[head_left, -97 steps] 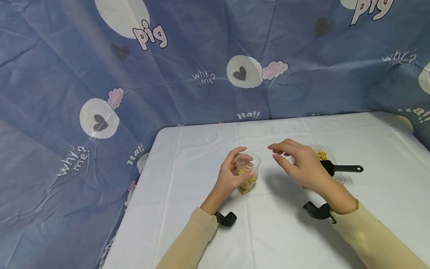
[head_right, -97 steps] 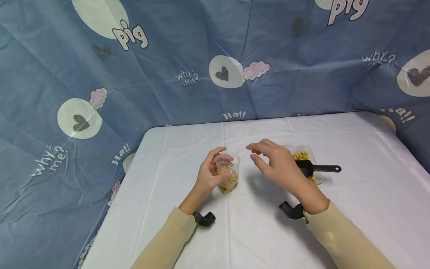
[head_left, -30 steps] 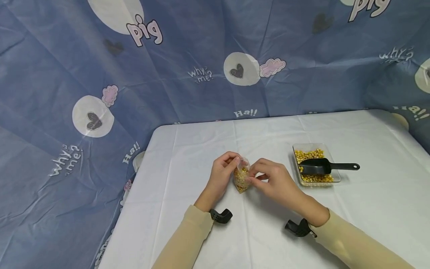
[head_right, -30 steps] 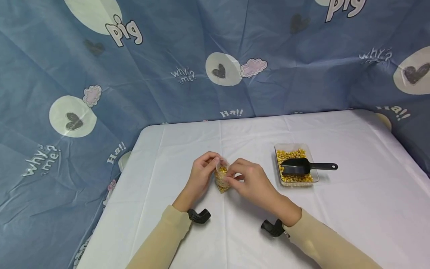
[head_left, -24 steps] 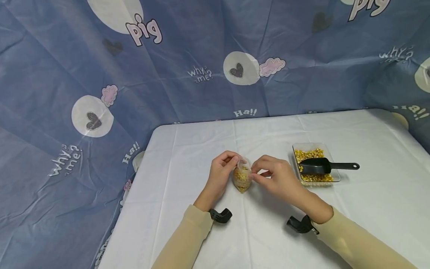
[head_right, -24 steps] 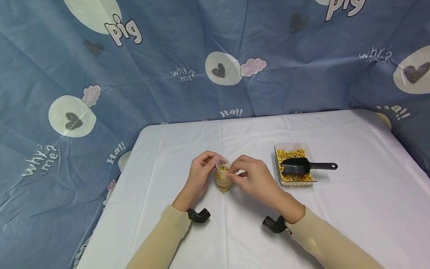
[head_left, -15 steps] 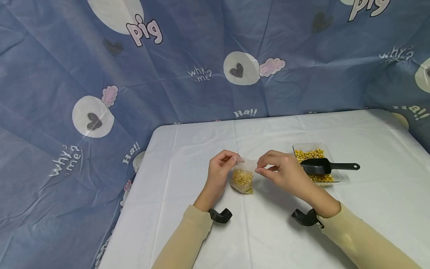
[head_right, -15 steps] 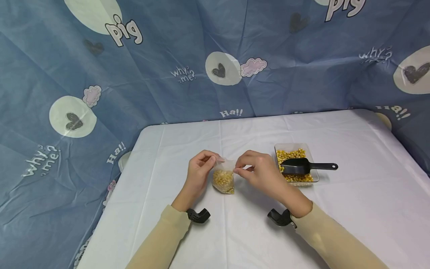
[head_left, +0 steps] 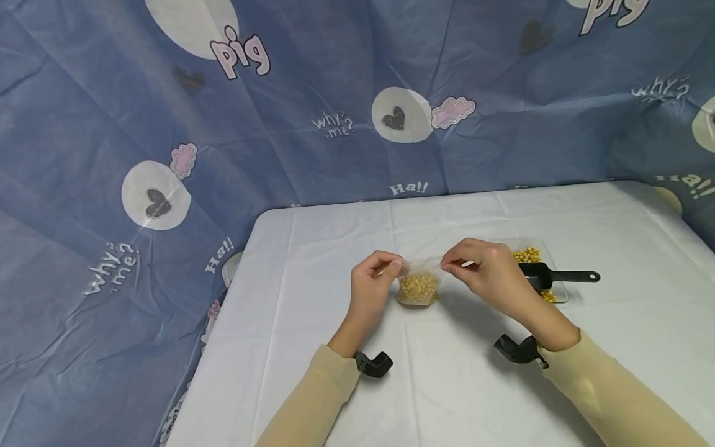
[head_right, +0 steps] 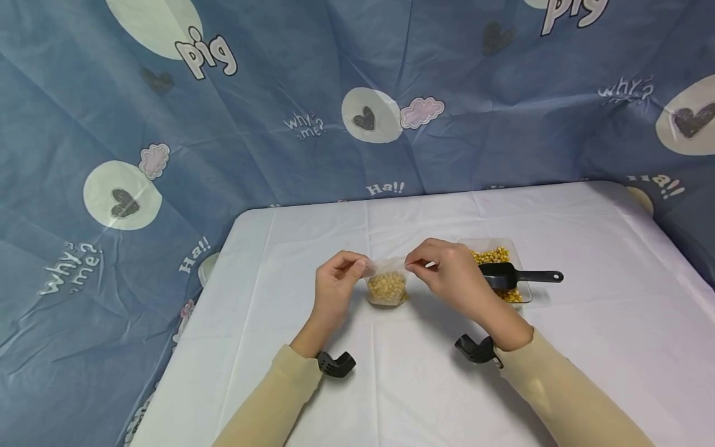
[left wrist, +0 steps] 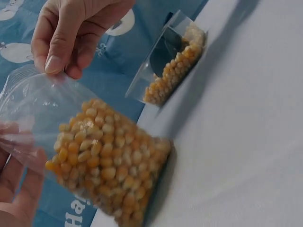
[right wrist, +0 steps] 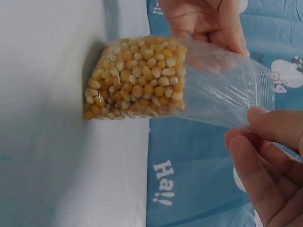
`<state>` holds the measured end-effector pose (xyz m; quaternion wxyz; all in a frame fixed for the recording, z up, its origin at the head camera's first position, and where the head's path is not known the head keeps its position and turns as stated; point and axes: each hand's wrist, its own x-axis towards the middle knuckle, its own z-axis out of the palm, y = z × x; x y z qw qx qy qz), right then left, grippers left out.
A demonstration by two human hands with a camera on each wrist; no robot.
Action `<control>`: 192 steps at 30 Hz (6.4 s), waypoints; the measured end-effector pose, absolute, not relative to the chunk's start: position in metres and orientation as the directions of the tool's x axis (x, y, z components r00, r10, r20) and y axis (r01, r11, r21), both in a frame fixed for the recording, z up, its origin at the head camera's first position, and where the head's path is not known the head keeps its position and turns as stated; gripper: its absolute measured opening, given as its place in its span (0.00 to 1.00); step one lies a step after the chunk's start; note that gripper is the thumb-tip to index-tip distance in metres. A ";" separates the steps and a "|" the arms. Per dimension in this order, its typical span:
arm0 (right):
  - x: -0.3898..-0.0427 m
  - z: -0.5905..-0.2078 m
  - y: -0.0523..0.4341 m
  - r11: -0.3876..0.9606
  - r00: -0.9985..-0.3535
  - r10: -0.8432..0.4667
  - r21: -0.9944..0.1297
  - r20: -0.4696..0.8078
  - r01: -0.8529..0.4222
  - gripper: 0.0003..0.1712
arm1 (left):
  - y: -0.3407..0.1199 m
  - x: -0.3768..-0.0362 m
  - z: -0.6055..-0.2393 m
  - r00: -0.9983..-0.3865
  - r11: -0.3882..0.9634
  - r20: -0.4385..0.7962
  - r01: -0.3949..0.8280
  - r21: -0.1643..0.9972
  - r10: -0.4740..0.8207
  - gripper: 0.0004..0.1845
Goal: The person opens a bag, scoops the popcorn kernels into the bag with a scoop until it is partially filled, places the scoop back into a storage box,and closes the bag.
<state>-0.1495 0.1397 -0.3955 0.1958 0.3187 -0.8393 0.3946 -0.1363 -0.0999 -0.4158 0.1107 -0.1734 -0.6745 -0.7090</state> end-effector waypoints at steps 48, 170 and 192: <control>-0.141 -0.412 0.116 0.380 -0.752 -0.390 -0.651 0.531 -0.657 0.08 | -0.101 -0.133 -0.419 -0.824 0.062 0.494 0.529 0.847 0.278 0.02; -0.151 -0.379 0.158 0.576 -0.781 -0.325 -0.543 0.534 -0.611 0.13 | -0.139 -0.155 -0.393 -0.773 0.465 0.513 0.635 0.617 0.374 0.12; -0.157 -0.366 0.161 0.580 -0.735 -0.310 -0.492 0.603 -0.649 0.15 | -0.157 -0.148 -0.387 -0.790 0.539 0.540 0.601 0.590 0.290 0.18</control>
